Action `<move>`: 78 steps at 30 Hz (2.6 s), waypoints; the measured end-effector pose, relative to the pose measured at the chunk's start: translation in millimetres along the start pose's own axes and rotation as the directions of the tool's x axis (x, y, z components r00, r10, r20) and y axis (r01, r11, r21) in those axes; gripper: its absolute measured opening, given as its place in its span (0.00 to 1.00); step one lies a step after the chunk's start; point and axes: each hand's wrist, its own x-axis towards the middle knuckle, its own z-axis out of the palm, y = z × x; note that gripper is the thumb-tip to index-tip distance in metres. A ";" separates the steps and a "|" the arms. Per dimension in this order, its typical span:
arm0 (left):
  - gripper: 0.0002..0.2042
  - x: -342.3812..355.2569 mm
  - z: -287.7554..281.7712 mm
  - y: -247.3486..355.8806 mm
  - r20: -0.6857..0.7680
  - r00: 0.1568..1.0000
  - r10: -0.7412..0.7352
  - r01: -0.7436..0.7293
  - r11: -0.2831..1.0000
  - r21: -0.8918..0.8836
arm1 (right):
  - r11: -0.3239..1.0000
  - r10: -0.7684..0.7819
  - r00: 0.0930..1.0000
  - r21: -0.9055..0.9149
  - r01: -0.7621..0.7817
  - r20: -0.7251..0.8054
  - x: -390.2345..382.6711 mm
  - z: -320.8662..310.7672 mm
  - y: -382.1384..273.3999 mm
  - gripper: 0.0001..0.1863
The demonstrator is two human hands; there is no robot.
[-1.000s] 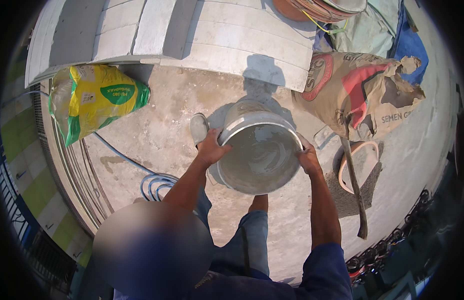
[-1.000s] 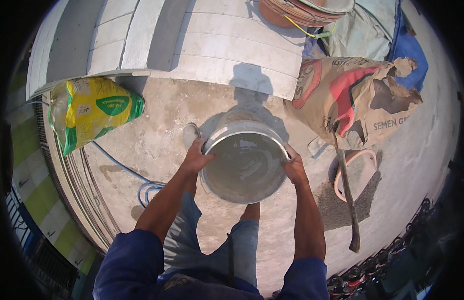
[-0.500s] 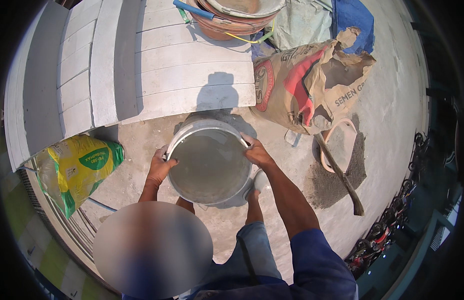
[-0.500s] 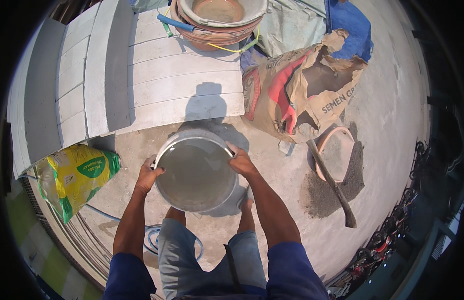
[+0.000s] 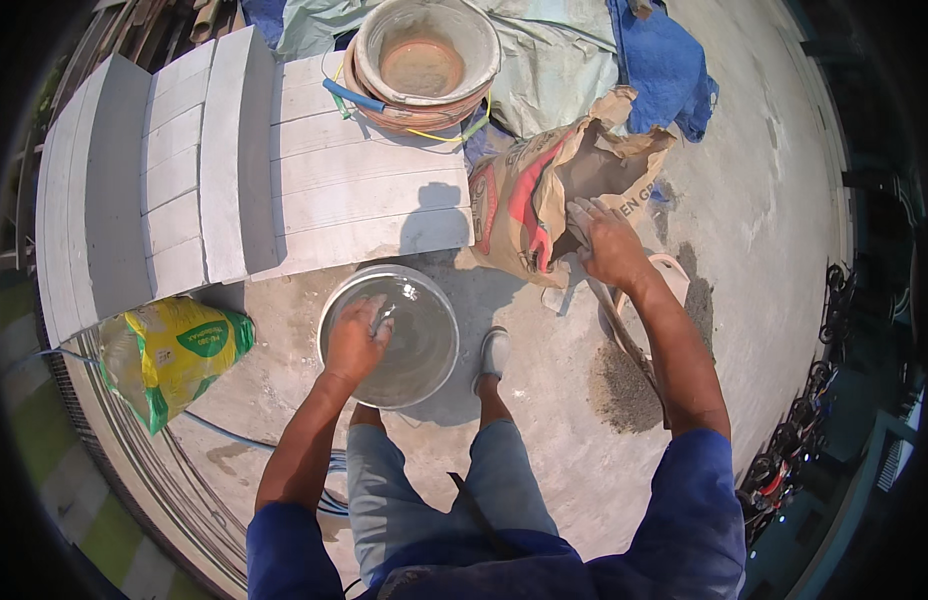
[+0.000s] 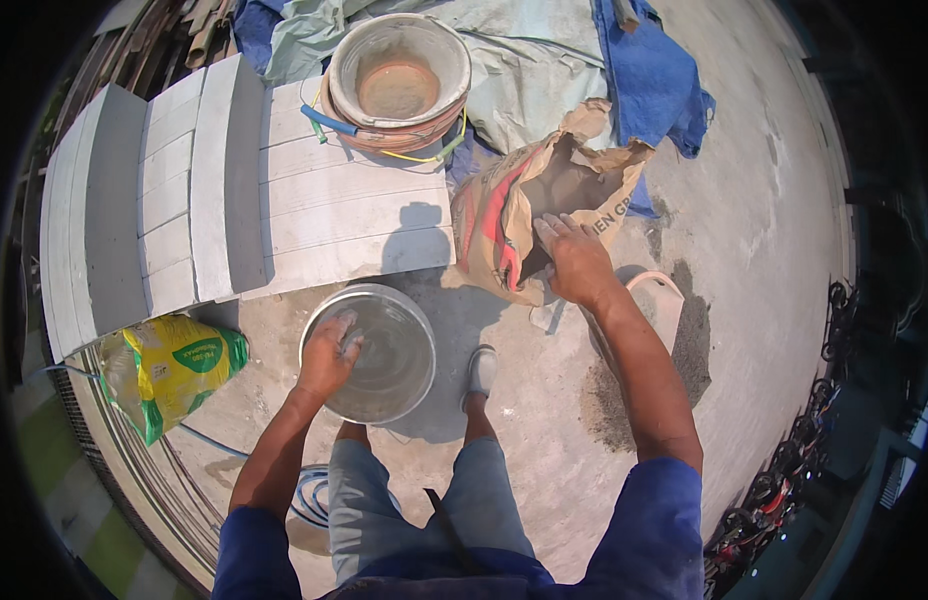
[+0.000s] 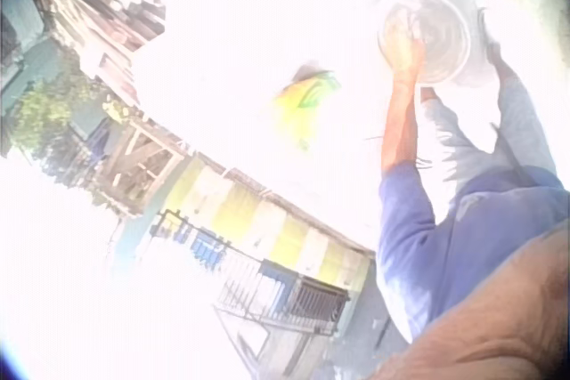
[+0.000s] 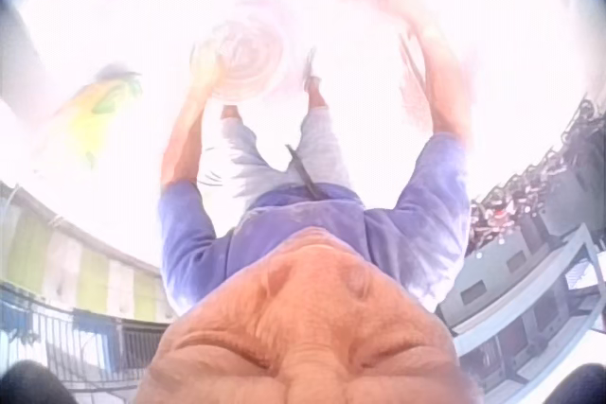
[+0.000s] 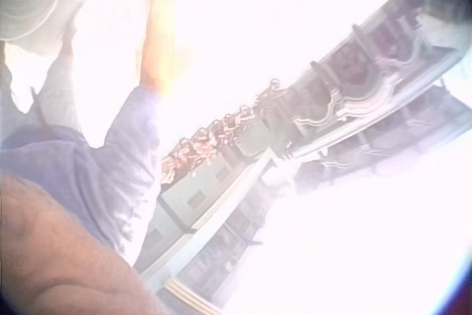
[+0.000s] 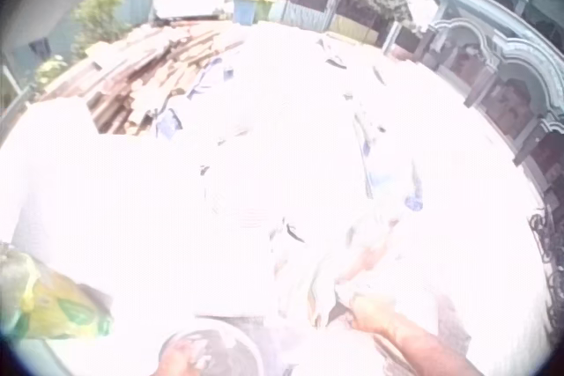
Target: The person scoops cement from a bag into a basin, then uses a hoe to mix the cement with sand and water on the floor. The person repeatedly adds cement and mixes the materials until a consistent mixture is formed.
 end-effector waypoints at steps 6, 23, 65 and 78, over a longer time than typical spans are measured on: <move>0.23 80.0 112.7 214.5 0.112 0.825 0.554 -0.565 0.817 0.112 | 0.894 0.183 0.695 -0.412 0.178 0.696 33.4 -3.1 69.6 0.24; 0.07 159.8 165.0 277.1 0.709 0.704 -0.029 -0.482 0.714 0.508 | 0.976 -0.093 0.964 0.169 0.137 -0.248 -77.0 17.6 176.8 0.10; 0.23 76.8 211.9 344.6 0.256 0.952 0.168 -0.190 0.980 0.063 | -0.156 0.319 0.296 0.358 -0.920 0.900 -303.6 206.7 191.6 0.30; 0.40 -130.6 274.9 351.1 0.769 0.566 -0.299 0.425 0.904 0.039 | -0.823 0.352 0.475 0.508 -0.252 0.806 -305.9 192.8 67.1 0.09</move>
